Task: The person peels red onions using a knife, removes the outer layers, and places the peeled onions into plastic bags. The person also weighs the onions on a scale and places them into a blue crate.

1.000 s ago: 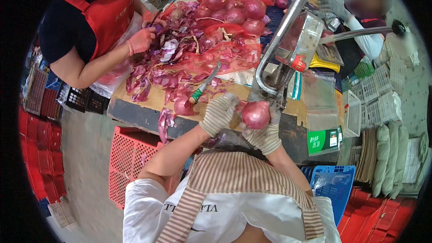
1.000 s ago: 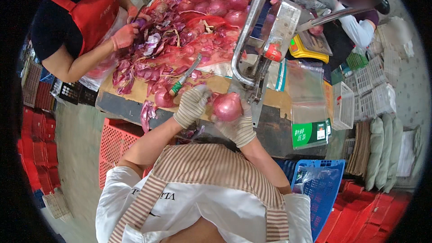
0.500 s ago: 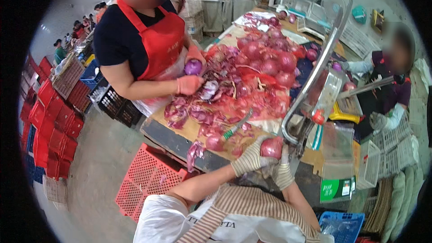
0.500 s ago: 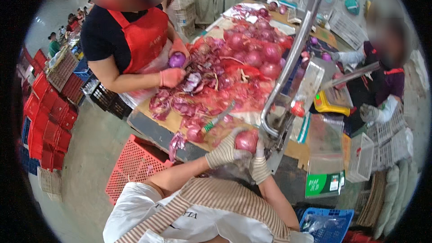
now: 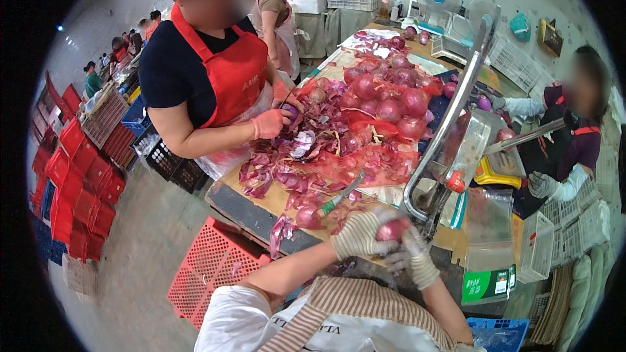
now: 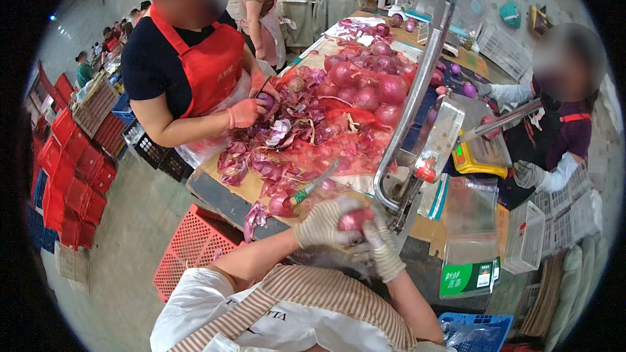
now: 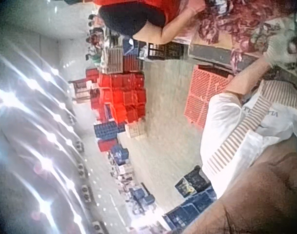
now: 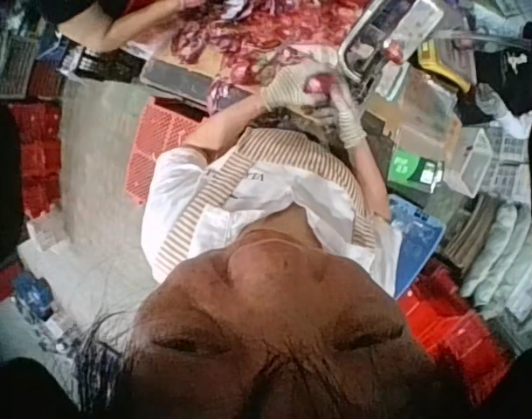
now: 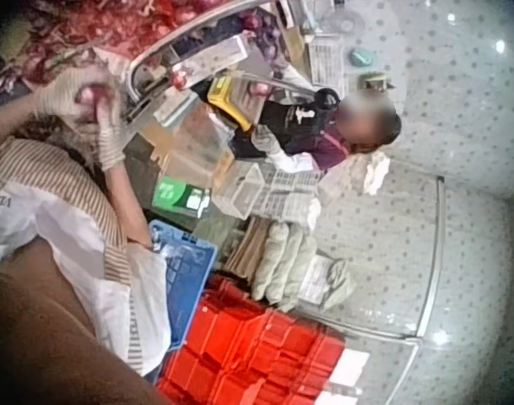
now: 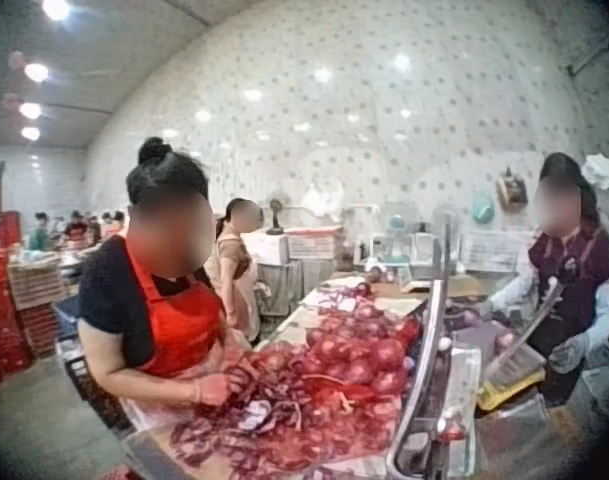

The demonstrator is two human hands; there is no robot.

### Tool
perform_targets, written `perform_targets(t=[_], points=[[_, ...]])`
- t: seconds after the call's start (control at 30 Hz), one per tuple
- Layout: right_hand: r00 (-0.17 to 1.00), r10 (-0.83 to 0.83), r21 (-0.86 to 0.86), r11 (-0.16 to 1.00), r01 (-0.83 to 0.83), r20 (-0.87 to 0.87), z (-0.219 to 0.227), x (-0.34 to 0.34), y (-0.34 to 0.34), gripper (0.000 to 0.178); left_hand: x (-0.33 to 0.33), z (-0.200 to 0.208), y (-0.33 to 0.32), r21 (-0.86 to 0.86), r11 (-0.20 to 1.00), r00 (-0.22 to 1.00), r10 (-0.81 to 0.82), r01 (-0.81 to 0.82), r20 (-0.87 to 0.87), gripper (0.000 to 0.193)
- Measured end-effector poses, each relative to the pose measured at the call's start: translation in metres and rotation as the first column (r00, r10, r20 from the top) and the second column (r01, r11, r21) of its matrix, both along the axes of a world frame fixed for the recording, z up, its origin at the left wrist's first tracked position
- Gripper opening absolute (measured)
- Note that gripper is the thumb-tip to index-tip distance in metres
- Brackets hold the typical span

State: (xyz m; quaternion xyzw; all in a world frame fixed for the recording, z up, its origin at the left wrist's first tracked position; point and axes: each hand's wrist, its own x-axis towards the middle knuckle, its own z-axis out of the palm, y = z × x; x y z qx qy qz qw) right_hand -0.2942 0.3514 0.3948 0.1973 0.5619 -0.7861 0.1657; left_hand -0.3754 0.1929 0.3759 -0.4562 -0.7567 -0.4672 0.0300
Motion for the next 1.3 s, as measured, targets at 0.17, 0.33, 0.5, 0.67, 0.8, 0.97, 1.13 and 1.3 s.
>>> perform_targets(t=[0.17, 0.33, 0.5, 0.67, 0.8, 0.97, 1.13, 1.3], points=[[0.972, -0.190, -0.118, 0.978, 0.175, -0.137, -0.004, 0.000, -0.014, 0.060, 0.003, -0.044, 0.023, -0.125, 0.956, 0.937, 0.227, -0.267, -0.266, 0.027], [0.961, -0.114, -0.605, 0.757, 0.248, 0.251, -0.026, -0.015, -0.006, 0.064, -0.029, -0.055, 0.018, 0.110, 0.981, 0.942, 0.185, -0.161, -0.279, 0.035], [0.983, 0.004, -0.648, 0.752, 0.118, 0.184, -0.054, -0.010, 0.010, 0.072, -0.001, -0.010, 0.022, 0.240, 0.966, 0.729, -0.092, -0.101, 0.678, 0.047], [0.986, -0.073, -0.235, 0.966, 0.107, 0.150, -0.057, 0.000, 0.010, 0.076, 0.017, -0.003, 0.021, 0.348, 0.935, 0.647, -0.227, -0.064, 0.728, 0.066], [0.975, 0.057, -0.523, 0.850, 0.066, 0.215, -0.020, 0.007, 0.014, 0.080, 0.015, -0.013, 0.027, 0.433, 0.900, 0.682, -0.288, -0.046, 0.672, 0.049], [0.991, -0.135, -0.525, 0.841, 0.127, 0.024, -0.036, 0.020, 0.024, 0.067, 0.016, -0.007, 0.049, 0.270, 0.954, 0.925, -0.217, 0.133, 0.311, 0.034], [0.961, -0.278, -0.495, 0.834, 0.244, 0.005, -0.040, 0.028, 0.035, 0.056, 0.027, 0.018, 0.070, 0.080, 0.997, 0.971, -0.024, 0.005, 0.237, 0.059], [0.911, -0.335, -0.464, 0.864, 0.194, -0.242, -0.021, 0.055, 0.043, 0.063, 0.046, 0.032, 0.081, 0.138, 0.983, 0.946, -0.156, 0.121, 0.284, 0.044]])
